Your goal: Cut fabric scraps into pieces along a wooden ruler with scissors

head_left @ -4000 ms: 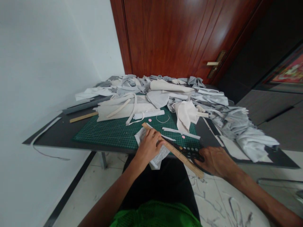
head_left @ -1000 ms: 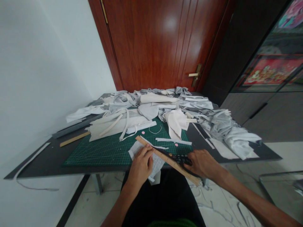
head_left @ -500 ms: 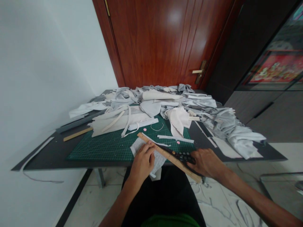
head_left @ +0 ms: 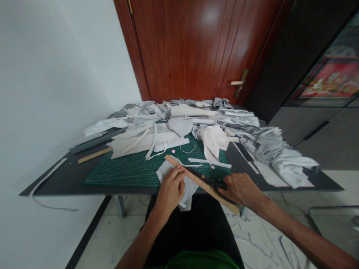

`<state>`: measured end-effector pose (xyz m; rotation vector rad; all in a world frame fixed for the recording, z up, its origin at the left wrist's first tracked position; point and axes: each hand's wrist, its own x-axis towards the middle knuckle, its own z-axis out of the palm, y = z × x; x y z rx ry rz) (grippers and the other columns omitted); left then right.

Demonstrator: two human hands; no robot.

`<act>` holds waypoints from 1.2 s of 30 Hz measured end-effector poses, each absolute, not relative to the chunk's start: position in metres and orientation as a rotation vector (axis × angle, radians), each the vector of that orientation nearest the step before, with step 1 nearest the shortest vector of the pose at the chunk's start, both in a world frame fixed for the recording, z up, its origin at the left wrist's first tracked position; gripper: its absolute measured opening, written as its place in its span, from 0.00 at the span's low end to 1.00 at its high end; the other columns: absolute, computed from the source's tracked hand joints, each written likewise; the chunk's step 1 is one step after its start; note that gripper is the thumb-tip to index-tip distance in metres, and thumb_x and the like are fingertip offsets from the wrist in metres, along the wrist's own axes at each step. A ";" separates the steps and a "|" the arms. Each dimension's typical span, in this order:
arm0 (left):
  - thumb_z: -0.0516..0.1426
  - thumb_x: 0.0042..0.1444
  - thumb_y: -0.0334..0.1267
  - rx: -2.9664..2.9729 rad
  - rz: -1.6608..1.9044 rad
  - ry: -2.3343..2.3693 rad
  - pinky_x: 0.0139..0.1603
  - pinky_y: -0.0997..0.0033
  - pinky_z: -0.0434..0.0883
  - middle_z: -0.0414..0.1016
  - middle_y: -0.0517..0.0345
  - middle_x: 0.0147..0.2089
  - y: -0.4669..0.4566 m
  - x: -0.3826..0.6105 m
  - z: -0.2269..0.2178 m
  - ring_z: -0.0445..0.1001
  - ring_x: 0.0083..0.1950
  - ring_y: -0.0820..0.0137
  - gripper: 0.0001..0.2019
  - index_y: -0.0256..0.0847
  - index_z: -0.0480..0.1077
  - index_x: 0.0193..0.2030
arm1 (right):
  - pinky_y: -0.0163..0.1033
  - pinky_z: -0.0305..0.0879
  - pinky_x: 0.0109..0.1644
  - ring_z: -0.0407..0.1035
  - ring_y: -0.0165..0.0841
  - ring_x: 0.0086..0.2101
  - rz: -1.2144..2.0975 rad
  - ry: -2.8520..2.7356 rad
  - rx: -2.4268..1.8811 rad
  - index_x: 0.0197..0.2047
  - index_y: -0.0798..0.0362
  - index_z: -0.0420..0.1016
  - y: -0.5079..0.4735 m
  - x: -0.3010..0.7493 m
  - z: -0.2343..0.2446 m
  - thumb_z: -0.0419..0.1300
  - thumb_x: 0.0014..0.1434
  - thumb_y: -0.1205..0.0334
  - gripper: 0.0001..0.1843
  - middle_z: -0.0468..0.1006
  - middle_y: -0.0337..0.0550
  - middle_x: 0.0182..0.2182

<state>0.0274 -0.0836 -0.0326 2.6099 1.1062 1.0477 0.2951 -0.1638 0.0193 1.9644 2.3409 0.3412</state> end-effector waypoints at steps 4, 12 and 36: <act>0.53 0.64 0.23 2.615 1.049 1.164 0.67 0.49 0.73 0.74 0.47 0.58 -0.088 0.029 -0.028 0.71 0.64 0.56 0.20 0.41 0.75 0.59 | 0.41 0.59 0.34 0.80 0.44 0.33 0.329 2.337 1.972 0.29 0.54 0.79 -0.163 0.298 0.018 0.61 0.66 0.49 0.20 0.83 0.49 0.28; 0.54 0.65 0.25 2.668 1.008 1.185 0.64 0.49 0.74 0.73 0.47 0.56 -0.090 0.027 -0.024 0.70 0.61 0.56 0.19 0.41 0.74 0.59 | 0.41 0.56 0.33 0.78 0.42 0.31 0.366 2.313 1.977 0.28 0.54 0.78 -0.163 0.302 0.017 0.59 0.67 0.47 0.23 0.82 0.51 0.27; 0.54 0.66 0.26 2.655 0.982 1.194 0.62 0.49 0.75 0.74 0.48 0.55 -0.089 0.027 -0.023 0.70 0.60 0.56 0.17 0.41 0.75 0.57 | 0.41 0.63 0.38 0.81 0.44 0.36 0.317 2.314 1.905 0.33 0.57 0.79 -0.147 0.284 0.026 0.57 0.69 0.47 0.23 0.84 0.55 0.31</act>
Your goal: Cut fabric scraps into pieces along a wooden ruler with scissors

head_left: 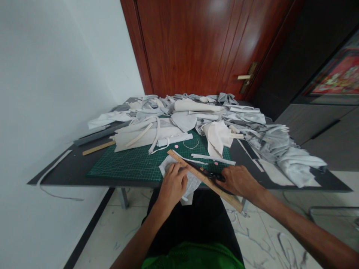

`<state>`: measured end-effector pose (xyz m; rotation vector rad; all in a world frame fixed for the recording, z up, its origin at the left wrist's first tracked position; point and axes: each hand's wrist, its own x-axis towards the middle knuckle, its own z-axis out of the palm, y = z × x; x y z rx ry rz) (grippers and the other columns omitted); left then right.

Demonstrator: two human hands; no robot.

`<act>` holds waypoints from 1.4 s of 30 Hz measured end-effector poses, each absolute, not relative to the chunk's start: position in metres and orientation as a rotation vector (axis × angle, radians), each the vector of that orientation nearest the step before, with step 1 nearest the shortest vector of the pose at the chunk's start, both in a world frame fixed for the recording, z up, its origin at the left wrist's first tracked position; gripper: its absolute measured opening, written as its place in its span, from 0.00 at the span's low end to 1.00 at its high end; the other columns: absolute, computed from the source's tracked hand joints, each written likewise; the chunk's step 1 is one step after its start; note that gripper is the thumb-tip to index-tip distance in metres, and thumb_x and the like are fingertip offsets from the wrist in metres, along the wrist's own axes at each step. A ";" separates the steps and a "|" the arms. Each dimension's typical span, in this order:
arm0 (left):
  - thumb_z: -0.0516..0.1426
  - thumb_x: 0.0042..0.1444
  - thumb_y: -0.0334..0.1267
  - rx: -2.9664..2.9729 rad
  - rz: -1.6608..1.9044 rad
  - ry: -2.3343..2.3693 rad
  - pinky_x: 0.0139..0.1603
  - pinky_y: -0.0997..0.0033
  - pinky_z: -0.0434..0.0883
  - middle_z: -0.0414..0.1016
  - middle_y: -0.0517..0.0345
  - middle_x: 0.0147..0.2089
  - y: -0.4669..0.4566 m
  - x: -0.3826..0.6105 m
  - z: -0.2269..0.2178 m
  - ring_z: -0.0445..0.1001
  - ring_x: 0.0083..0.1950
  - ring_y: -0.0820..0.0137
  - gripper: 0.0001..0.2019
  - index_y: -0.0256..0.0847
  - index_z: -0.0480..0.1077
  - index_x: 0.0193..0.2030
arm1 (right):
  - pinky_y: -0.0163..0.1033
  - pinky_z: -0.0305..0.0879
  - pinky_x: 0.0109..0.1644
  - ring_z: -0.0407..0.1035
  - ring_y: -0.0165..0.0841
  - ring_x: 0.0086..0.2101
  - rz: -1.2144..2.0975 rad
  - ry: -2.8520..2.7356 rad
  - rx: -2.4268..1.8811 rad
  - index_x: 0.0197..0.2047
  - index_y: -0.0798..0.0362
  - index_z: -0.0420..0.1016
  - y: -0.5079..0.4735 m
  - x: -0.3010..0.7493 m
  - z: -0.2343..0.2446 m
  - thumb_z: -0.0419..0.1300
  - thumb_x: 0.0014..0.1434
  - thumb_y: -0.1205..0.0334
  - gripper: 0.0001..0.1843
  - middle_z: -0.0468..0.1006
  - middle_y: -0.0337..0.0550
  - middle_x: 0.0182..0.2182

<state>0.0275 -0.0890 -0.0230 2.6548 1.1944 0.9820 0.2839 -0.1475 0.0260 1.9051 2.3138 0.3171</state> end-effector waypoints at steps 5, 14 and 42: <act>0.54 0.65 0.25 2.638 0.980 1.199 0.62 0.49 0.74 0.74 0.49 0.54 -0.089 0.028 -0.023 0.70 0.60 0.56 0.17 0.42 0.75 0.57 | 0.42 0.65 0.40 0.81 0.46 0.37 0.313 2.301 1.909 0.34 0.58 0.80 -0.147 0.287 0.023 0.56 0.69 0.45 0.25 0.84 0.57 0.32; 0.54 0.65 0.25 2.635 0.951 1.198 0.63 0.50 0.74 0.74 0.47 0.54 -0.089 0.028 -0.022 0.70 0.60 0.56 0.17 0.40 0.75 0.57 | 0.44 0.67 0.41 0.81 0.49 0.39 0.267 2.287 1.872 0.40 0.61 0.80 -0.133 0.278 0.029 0.54 0.70 0.44 0.27 0.84 0.61 0.36; 0.53 0.66 0.26 2.657 0.943 1.217 0.63 0.49 0.73 0.74 0.47 0.55 -0.090 0.029 -0.022 0.70 0.60 0.55 0.16 0.40 0.76 0.56 | 0.45 0.68 0.45 0.80 0.50 0.44 0.187 2.266 1.786 0.44 0.62 0.82 -0.119 0.265 0.047 0.52 0.72 0.45 0.28 0.84 0.62 0.39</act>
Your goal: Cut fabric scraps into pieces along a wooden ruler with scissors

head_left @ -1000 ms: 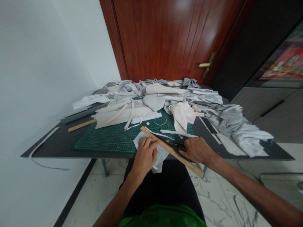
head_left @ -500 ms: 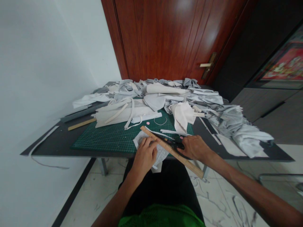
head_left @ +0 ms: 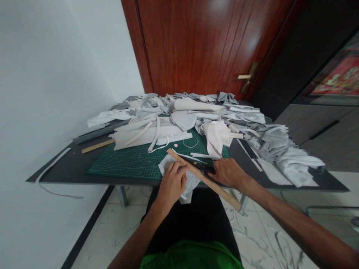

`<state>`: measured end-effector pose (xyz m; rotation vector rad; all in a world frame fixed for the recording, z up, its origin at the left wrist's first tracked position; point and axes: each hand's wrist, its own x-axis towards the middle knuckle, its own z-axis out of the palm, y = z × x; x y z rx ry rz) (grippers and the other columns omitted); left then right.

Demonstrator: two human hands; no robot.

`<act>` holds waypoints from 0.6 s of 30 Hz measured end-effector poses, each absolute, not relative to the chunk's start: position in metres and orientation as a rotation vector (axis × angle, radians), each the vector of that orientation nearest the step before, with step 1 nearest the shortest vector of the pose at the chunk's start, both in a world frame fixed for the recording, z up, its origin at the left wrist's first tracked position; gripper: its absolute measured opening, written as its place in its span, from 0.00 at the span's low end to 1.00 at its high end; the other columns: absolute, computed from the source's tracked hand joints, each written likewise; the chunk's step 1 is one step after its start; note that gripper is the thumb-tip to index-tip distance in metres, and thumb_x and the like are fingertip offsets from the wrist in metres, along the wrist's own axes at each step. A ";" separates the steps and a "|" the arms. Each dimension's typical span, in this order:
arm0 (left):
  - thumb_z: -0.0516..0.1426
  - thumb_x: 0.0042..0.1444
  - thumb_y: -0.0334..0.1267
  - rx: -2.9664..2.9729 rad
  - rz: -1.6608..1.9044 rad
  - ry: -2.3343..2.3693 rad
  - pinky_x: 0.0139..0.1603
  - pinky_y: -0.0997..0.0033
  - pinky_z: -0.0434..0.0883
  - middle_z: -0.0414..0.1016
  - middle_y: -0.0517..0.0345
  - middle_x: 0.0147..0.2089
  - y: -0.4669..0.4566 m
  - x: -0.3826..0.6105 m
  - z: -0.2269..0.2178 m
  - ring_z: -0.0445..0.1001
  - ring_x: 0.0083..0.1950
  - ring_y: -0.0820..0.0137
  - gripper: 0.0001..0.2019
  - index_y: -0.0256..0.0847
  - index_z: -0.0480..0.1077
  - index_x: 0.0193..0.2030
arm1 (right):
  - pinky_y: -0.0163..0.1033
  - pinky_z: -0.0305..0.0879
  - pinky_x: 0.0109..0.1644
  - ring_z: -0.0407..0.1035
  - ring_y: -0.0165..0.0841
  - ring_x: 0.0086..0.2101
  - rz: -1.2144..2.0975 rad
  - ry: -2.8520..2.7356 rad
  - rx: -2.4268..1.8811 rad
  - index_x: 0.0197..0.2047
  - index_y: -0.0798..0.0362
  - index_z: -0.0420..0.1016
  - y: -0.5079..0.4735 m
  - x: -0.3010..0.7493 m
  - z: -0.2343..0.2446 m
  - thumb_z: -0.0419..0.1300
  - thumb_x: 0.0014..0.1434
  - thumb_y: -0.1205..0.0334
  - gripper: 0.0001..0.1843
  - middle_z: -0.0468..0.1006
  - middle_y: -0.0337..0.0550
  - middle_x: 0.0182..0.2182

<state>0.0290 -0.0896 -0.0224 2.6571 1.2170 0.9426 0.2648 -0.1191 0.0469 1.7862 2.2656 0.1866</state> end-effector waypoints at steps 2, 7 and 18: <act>0.53 0.66 0.26 2.653 0.957 1.223 0.62 0.49 0.74 0.74 0.47 0.55 -0.089 0.029 -0.024 0.70 0.60 0.55 0.16 0.41 0.76 0.56 | 0.46 0.69 0.45 0.81 0.51 0.44 0.177 2.254 1.802 0.43 0.62 0.82 -0.118 0.264 0.047 0.52 0.72 0.44 0.29 0.84 0.62 0.39; 0.53 0.65 0.26 2.653 0.983 1.215 0.61 0.50 0.74 0.74 0.48 0.54 -0.089 0.029 -0.024 0.70 0.59 0.56 0.17 0.42 0.76 0.55 | 0.47 0.69 0.45 0.81 0.51 0.43 0.182 2.245 1.858 0.43 0.62 0.82 -0.111 0.262 0.044 0.50 0.72 0.40 0.32 0.84 0.63 0.38; 0.53 0.66 0.27 2.663 0.913 1.205 0.61 0.50 0.74 0.74 0.47 0.54 -0.087 0.028 -0.021 0.70 0.58 0.55 0.15 0.39 0.76 0.55 | 0.45 0.68 0.45 0.80 0.51 0.45 0.194 2.259 1.786 0.44 0.63 0.80 -0.108 0.263 0.045 0.51 0.72 0.44 0.29 0.84 0.65 0.40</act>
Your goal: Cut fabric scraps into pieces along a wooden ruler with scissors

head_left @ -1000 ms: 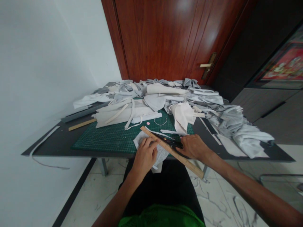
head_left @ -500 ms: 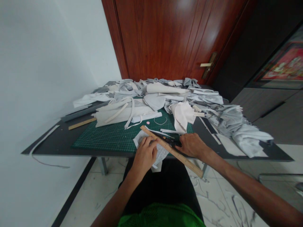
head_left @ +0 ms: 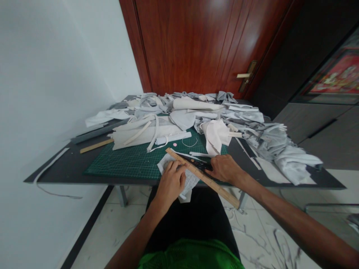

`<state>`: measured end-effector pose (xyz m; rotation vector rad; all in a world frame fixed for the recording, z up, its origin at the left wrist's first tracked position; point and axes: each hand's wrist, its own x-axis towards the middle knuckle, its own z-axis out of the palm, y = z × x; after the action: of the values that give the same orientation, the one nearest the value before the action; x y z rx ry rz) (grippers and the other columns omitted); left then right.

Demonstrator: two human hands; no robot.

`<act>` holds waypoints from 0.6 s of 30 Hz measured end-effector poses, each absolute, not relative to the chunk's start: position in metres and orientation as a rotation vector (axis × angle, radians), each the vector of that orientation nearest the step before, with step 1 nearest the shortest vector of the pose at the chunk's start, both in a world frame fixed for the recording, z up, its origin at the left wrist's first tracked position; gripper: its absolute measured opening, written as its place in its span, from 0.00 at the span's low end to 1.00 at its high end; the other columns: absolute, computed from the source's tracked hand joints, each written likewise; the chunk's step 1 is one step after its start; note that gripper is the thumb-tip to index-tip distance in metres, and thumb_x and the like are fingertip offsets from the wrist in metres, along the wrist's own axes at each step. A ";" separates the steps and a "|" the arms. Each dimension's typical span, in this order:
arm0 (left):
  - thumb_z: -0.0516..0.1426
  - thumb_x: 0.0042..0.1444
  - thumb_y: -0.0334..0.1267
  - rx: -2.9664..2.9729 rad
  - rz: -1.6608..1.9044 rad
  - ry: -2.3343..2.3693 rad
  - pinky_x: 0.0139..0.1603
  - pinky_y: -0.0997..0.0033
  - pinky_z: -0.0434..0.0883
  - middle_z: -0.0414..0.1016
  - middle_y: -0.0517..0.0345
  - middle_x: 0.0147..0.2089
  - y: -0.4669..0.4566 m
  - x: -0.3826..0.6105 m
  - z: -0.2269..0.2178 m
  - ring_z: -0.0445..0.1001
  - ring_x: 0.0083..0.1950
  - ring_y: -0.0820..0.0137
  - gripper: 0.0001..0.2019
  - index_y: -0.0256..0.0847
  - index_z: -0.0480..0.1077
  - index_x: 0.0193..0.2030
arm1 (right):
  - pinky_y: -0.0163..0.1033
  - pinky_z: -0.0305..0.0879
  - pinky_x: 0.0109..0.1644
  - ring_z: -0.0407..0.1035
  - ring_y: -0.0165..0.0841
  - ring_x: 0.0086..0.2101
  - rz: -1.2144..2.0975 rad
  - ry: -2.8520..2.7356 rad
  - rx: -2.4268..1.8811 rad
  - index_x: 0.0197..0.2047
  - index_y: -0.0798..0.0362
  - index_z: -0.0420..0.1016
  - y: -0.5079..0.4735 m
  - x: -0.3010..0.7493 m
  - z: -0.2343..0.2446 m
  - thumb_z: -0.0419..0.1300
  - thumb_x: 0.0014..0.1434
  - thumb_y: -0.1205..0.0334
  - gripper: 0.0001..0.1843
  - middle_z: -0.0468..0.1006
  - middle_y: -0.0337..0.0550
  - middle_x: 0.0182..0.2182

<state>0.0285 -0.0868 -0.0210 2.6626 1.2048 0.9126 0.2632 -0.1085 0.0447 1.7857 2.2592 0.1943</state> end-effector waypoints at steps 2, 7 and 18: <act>0.53 0.66 0.27 2.671 0.918 1.195 0.61 0.51 0.74 0.74 0.47 0.54 -0.087 0.029 -0.021 0.70 0.58 0.55 0.15 0.39 0.75 0.55 | 0.45 0.69 0.45 0.80 0.51 0.44 0.183 2.254 1.808 0.44 0.62 0.81 -0.107 0.263 0.046 0.51 0.72 0.43 0.30 0.84 0.65 0.39; 0.54 0.66 0.26 2.672 0.942 1.203 0.62 0.51 0.73 0.74 0.48 0.55 -0.087 0.029 -0.021 0.70 0.59 0.56 0.16 0.40 0.75 0.56 | 0.44 0.69 0.45 0.80 0.50 0.44 0.212 2.273 1.803 0.45 0.64 0.81 -0.101 0.260 0.046 0.52 0.71 0.42 0.31 0.83 0.67 0.39; 0.54 0.66 0.27 2.679 0.929 1.231 0.63 0.51 0.73 0.74 0.48 0.56 -0.088 0.029 -0.021 0.70 0.59 0.56 0.16 0.41 0.76 0.56 | 0.47 0.70 0.48 0.79 0.52 0.47 0.139 2.239 1.839 0.47 0.64 0.80 -0.091 0.259 0.043 0.51 0.71 0.42 0.31 0.83 0.67 0.42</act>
<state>0.0291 -0.0876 -0.0212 2.6793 1.2306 0.9293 0.2585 -0.0906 0.0432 1.8393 2.2391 0.1389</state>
